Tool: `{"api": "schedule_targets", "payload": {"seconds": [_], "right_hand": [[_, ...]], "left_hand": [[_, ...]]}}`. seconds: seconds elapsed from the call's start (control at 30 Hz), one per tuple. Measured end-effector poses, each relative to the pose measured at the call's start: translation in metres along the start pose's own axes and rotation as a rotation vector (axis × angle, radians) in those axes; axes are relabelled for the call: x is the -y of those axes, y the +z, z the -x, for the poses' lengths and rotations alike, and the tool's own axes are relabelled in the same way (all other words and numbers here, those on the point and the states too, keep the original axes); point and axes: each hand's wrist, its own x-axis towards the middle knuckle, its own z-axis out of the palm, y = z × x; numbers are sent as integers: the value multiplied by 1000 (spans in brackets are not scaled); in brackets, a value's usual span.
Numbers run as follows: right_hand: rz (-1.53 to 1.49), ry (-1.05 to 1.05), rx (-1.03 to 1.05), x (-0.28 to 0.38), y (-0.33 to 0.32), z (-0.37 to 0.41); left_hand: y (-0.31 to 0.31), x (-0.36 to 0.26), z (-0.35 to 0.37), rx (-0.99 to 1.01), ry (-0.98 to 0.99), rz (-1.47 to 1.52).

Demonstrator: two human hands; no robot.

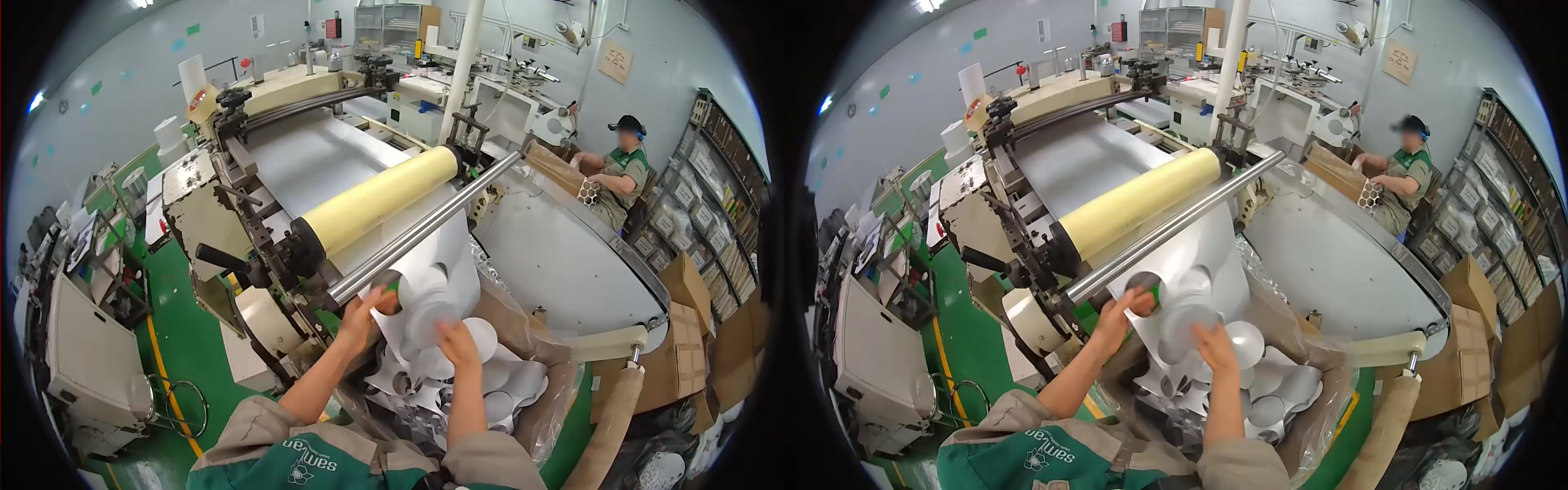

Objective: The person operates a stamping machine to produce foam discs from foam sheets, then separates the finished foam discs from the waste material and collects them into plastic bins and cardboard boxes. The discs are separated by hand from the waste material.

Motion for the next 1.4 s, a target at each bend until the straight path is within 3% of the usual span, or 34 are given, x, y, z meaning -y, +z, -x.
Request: {"api": "schedule_targets", "payload": {"seconds": [0.07,0.17,0.3,0.37,0.43,0.57,0.6,0.63,0.7,0.77,0.8,0.83,0.9,1.0,1.17,1.27,1.3,1.33,1.4], "right_hand": [[-248,-108,-184,-1,-36,20],[-51,-206,-254,45,0,35],[375,-196,-53,71,88,8],[647,-128,55,73,123,-17],[696,23,166,66,133,-43],[560,45,139,42,96,-42],[395,25,37,33,78,-34],[225,11,-66,23,58,-24],[-150,-50,-59,12,16,-3],[-329,-139,-225,6,-27,11],[-375,-120,-238,16,-35,24],[-384,-218,-291,22,-41,31],[-298,-278,-341,43,-47,45],[-160,-306,-460,73,-44,55],[98,-308,-398,116,-62,16],[535,-147,-377,140,-53,-19],[705,-100,-307,140,-73,-38],[689,-174,-221,147,-48,-43],[832,-227,-89,152,-59,-63]], "left_hand": [[2,-7,-4,-64,81,66],[14,-15,-7,-147,189,144],[2,19,-22,-200,303,167],[10,19,-9,-138,216,250],[11,14,-5,-126,164,312],[7,2,2,-144,-8,282],[1,6,2,-15,41,180],[9,-2,8,56,64,320],[9,1,6,111,64,646],[-12,28,-10,333,103,631],[-10,35,-12,288,-38,723],[-9,47,-18,280,-57,509],[-18,73,-48,189,-150,179],[-2,81,-94,251,-285,-98],[29,88,-135,394,-356,-164],[43,97,-148,420,-361,-163],[48,99,-150,421,-360,-153],[52,100,-152,421,-355,-143],[57,106,-151,418,-347,-120]]}}
